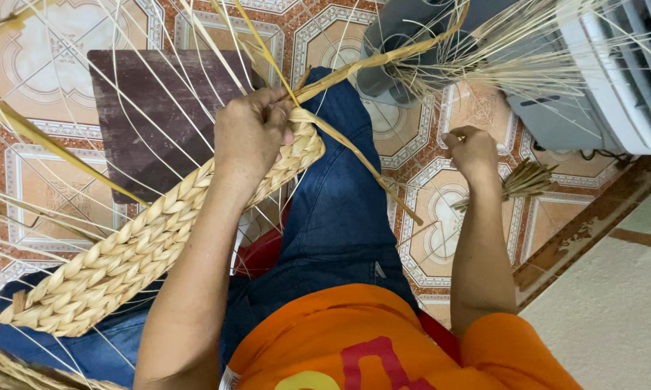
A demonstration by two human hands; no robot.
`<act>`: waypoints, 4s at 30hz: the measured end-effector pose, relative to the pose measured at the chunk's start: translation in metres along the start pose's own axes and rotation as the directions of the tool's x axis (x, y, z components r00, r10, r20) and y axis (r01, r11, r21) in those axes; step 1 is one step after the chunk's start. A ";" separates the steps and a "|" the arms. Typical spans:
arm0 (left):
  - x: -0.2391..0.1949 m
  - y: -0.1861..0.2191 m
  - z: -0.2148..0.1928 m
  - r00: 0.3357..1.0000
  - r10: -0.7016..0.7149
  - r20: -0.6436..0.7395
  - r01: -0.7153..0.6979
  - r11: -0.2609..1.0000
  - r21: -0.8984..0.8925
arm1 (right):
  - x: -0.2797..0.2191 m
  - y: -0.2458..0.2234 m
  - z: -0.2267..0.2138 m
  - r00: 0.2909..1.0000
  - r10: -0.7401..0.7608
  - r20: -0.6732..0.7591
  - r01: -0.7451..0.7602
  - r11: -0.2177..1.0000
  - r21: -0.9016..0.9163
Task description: The person weaves a flat basket by hand, interlacing dried palm strips through a vertical frame held between the legs. They repeatedly pull strips through the weave, tighten the pattern, and adjust the frame to maintain alignment.
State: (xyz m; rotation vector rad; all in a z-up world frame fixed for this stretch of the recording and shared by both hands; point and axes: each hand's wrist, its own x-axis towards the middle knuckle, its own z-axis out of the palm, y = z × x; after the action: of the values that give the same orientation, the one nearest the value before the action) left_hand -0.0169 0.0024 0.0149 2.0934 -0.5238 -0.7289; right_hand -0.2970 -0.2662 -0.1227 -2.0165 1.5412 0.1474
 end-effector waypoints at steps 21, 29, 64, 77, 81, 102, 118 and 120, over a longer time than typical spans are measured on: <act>-0.059 0.000 0.018 0.874 0.463 -0.149 -0.461 0.886 0.049 | 0.038 0.044 0.054 0.957 -0.179 -0.227 0.161 0.982 -0.094; -0.074 0.008 0.023 0.873 0.480 -0.083 -0.475 0.877 0.074 | 0.043 0.048 0.072 0.895 -0.294 -0.334 0.445 0.629 0.637; -0.148 -0.076 -0.024 0.930 0.244 -0.277 -0.367 0.678 -0.637 | -0.172 -0.131 0.035 0.732 -0.660 0.168 -0.144 0.092 0.985; -0.133 -0.084 -0.035 0.985 0.120 -0.125 -0.172 0.764 -0.622 | -0.216 -0.160 0.057 0.348 -0.816 0.461 0.464 0.577 0.672; -0.132 -0.080 -0.045 0.984 0.128 -0.127 -0.180 0.762 -0.622 | -0.216 -0.157 0.060 0.293 -0.787 0.543 0.458 0.614 0.643; -0.098 -0.059 -0.038 0.895 0.228 -0.383 -0.431 0.660 -0.615 | -0.179 -0.122 0.053 0.501 -0.624 0.600 -0.266 0.549 0.792; -0.044 -0.035 -0.031 0.935 0.297 -0.195 -0.355 0.793 -0.495 | -0.079 -0.047 -0.098 0.809 -0.430 -0.401 0.512 0.180 0.840; -0.043 -0.037 -0.033 0.937 0.276 -0.214 -0.347 0.807 -0.478 | -0.073 -0.035 -0.108 0.827 -0.397 -0.399 0.516 0.250 0.819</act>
State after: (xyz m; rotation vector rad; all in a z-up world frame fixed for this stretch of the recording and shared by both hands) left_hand -0.0231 0.0683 0.0137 1.4965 -0.5176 -0.4621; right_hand -0.3166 -0.2541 0.0108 -1.3968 0.6513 -0.9085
